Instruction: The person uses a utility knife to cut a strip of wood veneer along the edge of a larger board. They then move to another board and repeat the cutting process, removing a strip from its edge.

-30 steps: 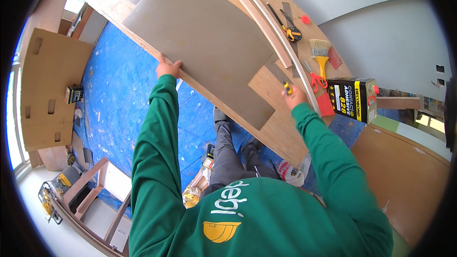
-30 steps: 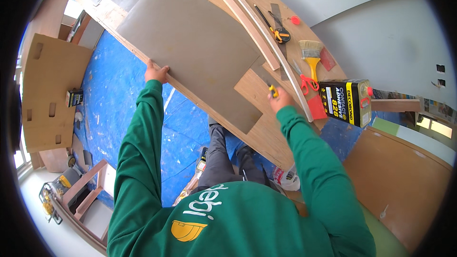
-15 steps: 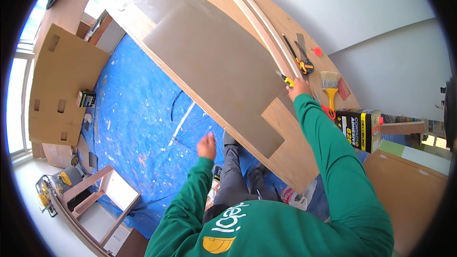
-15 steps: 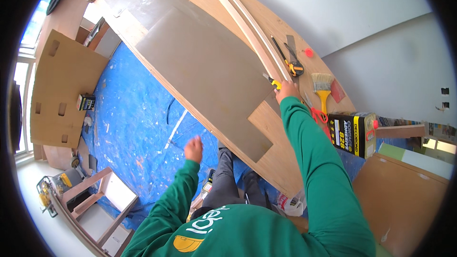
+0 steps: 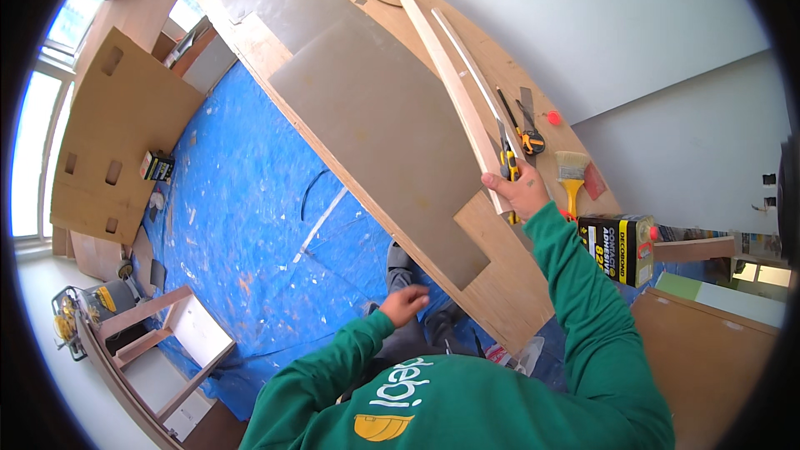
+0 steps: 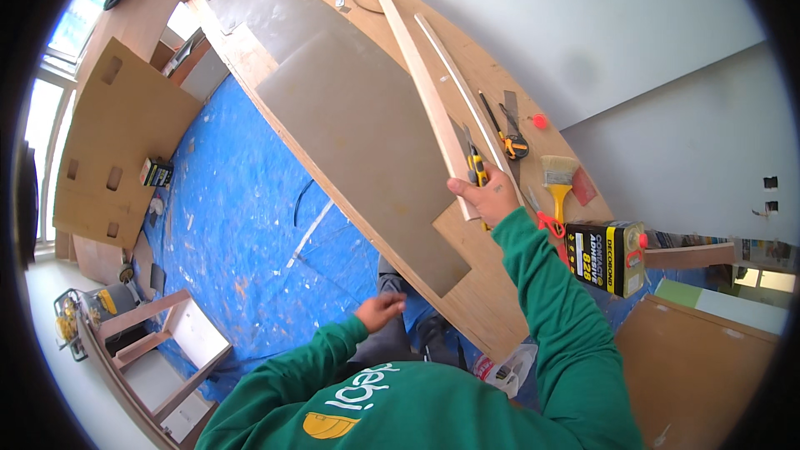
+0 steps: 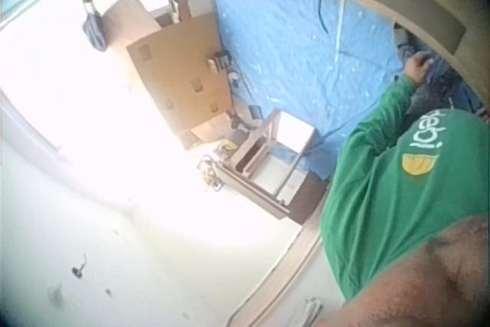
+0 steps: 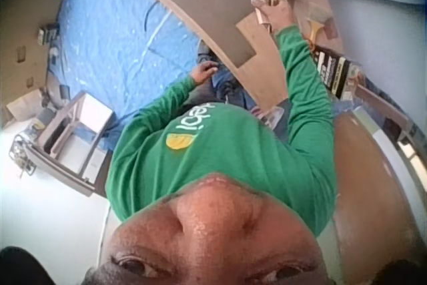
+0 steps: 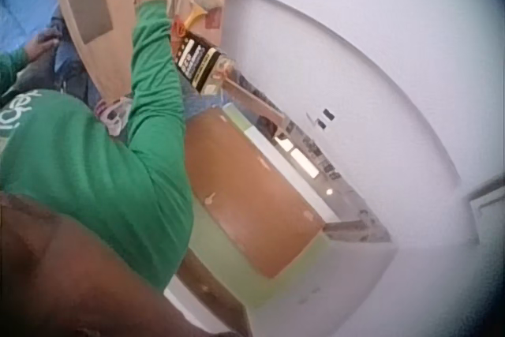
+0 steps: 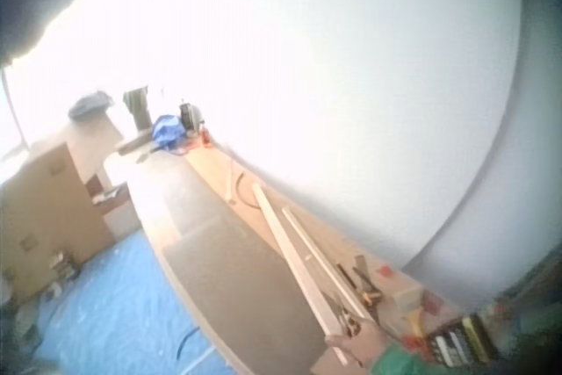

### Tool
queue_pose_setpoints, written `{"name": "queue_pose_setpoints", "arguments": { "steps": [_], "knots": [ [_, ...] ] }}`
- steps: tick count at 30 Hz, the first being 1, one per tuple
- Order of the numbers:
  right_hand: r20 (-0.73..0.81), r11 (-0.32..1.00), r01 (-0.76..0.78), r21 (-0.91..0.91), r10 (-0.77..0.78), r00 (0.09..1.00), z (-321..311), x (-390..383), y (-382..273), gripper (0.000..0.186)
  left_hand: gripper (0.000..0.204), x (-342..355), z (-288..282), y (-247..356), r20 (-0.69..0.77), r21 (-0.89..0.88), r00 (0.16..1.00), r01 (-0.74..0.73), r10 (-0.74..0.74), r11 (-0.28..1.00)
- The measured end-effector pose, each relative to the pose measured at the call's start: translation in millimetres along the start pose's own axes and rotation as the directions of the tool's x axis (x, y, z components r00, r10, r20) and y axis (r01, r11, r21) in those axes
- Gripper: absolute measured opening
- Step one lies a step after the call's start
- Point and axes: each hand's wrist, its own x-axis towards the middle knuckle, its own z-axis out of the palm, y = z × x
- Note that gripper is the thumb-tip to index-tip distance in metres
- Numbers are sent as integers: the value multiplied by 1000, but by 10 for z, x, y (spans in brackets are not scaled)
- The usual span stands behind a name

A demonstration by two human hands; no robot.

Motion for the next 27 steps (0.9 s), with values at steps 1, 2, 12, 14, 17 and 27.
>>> {"name": "queue_pose_setpoints", "arguments": {
  "steps": [1, 2, 12, 14, 17, 27],
  "knots": [
    [13, 994, -3, 113, 1, 1000, 48, -82, -198, 39, 41, 72, -38, 413, -101, -91, 990, -105, 95, 990],
    [26, 974, -9, 224, 4, 1000, 96, -150, -401, 36, 43, 140, -121, 828, -134, -112, 980, -160, 145, 981],
    [108, 727, -27, 686, -65, 992, 334, -413, -1499, 23, 58, 207, -509, 3239, -597, -127, 531, -803, 602, 583],
    [78, 720, 24, 694, -108, 991, 325, -503, -1650, 23, 54, 184, -527, 3331, -621, -48, 469, -822, 628, 567],
    [54, 725, 74, 685, -151, 987, 316, -573, -1809, 23, 52, 169, -540, 3455, -669, 2, 388, -852, 634, 524],
    [79, 713, 171, 680, -303, 950, 322, -486, -1995, 35, 58, 88, -654, 3745, -724, -9, 298, -906, 622, 423]
  ]
}}
